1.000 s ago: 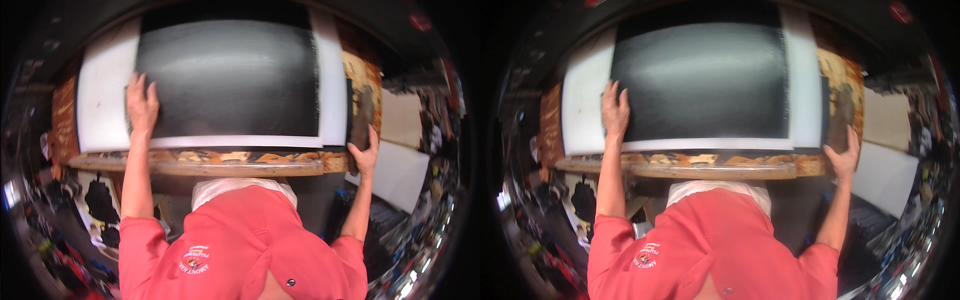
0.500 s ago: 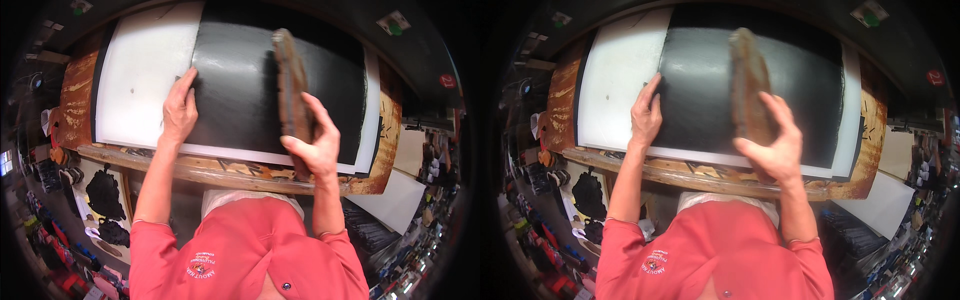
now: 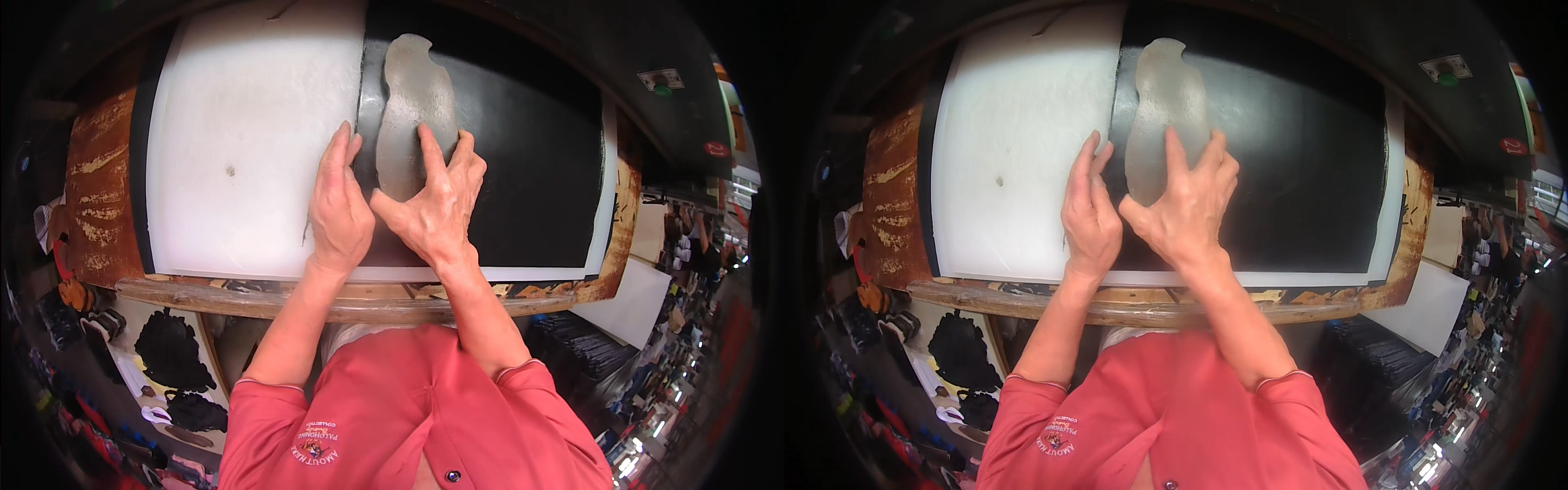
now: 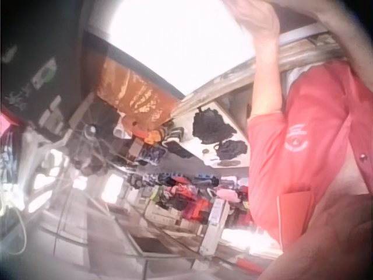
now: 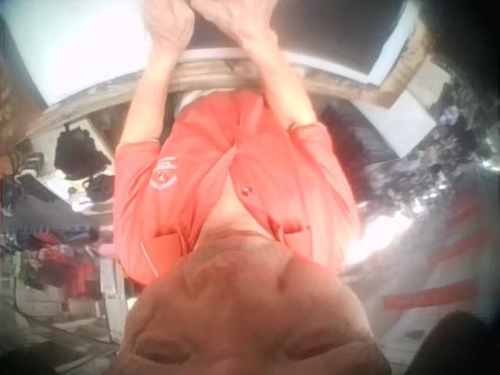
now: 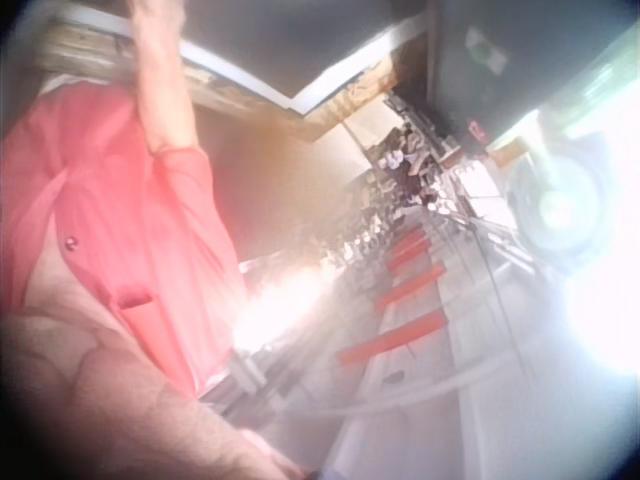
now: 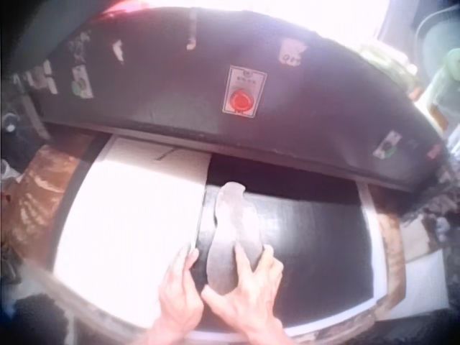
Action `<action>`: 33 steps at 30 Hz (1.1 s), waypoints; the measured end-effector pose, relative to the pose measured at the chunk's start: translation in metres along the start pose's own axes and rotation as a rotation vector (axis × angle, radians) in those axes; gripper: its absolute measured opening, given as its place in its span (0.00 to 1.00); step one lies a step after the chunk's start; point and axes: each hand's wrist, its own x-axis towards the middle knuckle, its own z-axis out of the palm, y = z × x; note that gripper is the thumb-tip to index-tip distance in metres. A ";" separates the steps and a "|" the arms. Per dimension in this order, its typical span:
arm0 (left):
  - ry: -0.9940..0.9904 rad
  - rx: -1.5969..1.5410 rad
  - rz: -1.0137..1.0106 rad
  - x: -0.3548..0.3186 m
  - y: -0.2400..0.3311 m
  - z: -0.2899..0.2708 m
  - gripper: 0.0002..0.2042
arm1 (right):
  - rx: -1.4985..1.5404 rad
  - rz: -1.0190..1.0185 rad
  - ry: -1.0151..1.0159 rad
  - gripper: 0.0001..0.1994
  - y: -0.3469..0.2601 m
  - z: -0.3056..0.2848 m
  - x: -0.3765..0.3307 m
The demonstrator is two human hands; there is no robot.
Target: The person uses a handheld blade to cut intricate shapes from a black rubber sheet on a cutting machine. They repeatedly press the blade into the material, remove the cut pieces, and place them on a nearby surface. The person then feeds a new sheet into the machine and continues cutting.
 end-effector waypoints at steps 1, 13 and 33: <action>0.008 -0.008 0.003 0.001 0.000 0.000 0.25 | -0.009 0.018 0.001 0.43 -0.002 0.002 0.000; 0.015 -0.051 -0.020 -0.002 -0.006 -0.004 0.23 | -0.010 -0.064 0.004 0.46 0.001 0.013 -0.004; -0.181 0.350 0.509 -0.138 -0.026 -0.022 0.08 | 0.693 0.003 0.618 0.06 0.145 -0.121 -0.012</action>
